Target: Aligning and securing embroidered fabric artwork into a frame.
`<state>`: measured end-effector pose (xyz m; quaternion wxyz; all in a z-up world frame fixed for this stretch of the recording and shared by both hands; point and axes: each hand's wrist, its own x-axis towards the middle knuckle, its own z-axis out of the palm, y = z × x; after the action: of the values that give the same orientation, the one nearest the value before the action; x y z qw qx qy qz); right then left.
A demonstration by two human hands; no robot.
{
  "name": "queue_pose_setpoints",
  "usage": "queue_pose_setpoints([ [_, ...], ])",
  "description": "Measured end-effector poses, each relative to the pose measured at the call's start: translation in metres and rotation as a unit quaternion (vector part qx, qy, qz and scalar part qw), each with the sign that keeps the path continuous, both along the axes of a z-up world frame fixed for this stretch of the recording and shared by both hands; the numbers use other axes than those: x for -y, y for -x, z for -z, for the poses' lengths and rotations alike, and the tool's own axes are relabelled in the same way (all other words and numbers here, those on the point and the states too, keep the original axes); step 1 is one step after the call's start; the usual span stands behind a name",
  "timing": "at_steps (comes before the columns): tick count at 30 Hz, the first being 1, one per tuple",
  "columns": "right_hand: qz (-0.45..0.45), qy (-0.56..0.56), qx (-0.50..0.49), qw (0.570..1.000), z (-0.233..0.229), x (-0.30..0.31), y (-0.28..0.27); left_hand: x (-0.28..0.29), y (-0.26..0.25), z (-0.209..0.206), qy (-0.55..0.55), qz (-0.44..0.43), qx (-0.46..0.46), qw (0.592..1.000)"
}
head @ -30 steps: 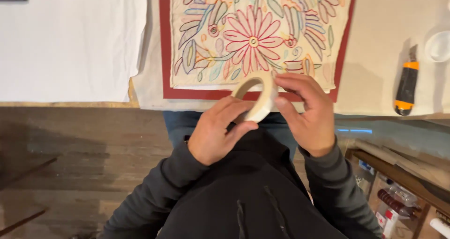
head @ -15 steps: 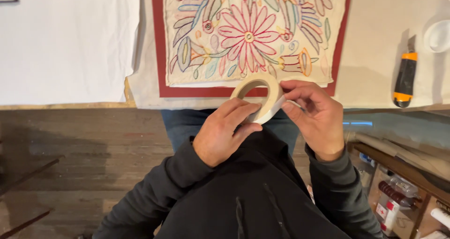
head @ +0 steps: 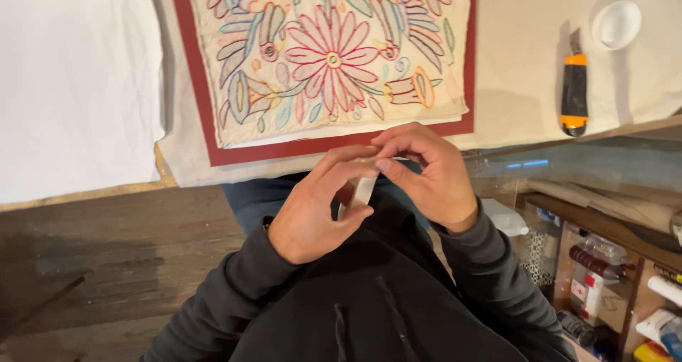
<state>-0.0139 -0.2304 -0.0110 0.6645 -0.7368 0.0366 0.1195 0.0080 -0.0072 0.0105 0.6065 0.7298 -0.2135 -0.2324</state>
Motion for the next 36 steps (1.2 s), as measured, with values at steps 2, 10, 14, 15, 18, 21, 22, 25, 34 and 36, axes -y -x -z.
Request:
queue_pose_setpoints([
  [2,-0.033,0.082,0.059,0.994,-0.006,0.001,-0.001,0.001,0.0,0.0,-0.026,0.019,-0.098,0.995],
  [10,0.087,0.434,0.1,0.891,0.02,0.117,-0.02,0.003,0.006,0.012,0.014,-0.04,-0.024,0.999],
  [14,0.103,0.647,0.209,0.726,0.051,0.195,-0.023,0.002,0.002,0.009,0.01,-0.063,-0.08,0.995],
  [15,0.098,0.644,0.213,0.729,0.064,0.213,-0.015,0.001,0.002,0.01,0.009,-0.071,-0.081,0.994],
  [18,0.096,0.679,0.149,0.712,0.097,0.252,0.001,-0.001,0.004,0.014,0.066,-0.077,-0.115,0.988],
  [21,0.102,0.638,0.112,0.755,0.083,0.238,0.005,-0.001,0.001,0.013,0.05,-0.085,-0.105,0.99],
  [22,0.113,0.579,0.109,0.8,0.066,0.222,0.002,-0.001,-0.001,0.011,0.05,-0.084,-0.107,0.989],
  [25,0.095,0.456,0.089,0.88,-0.003,0.164,-0.001,-0.002,-0.004,0.009,0.039,-0.089,-0.11,0.989],
  [34,-0.2,0.378,0.165,0.889,-0.071,0.059,-0.008,0.0,-0.008,0.006,-0.006,-0.081,-0.061,0.995],
  [36,-0.22,0.378,0.188,0.879,-0.075,0.045,-0.014,0.0,-0.007,0.004,-0.013,-0.08,-0.052,0.995],
])
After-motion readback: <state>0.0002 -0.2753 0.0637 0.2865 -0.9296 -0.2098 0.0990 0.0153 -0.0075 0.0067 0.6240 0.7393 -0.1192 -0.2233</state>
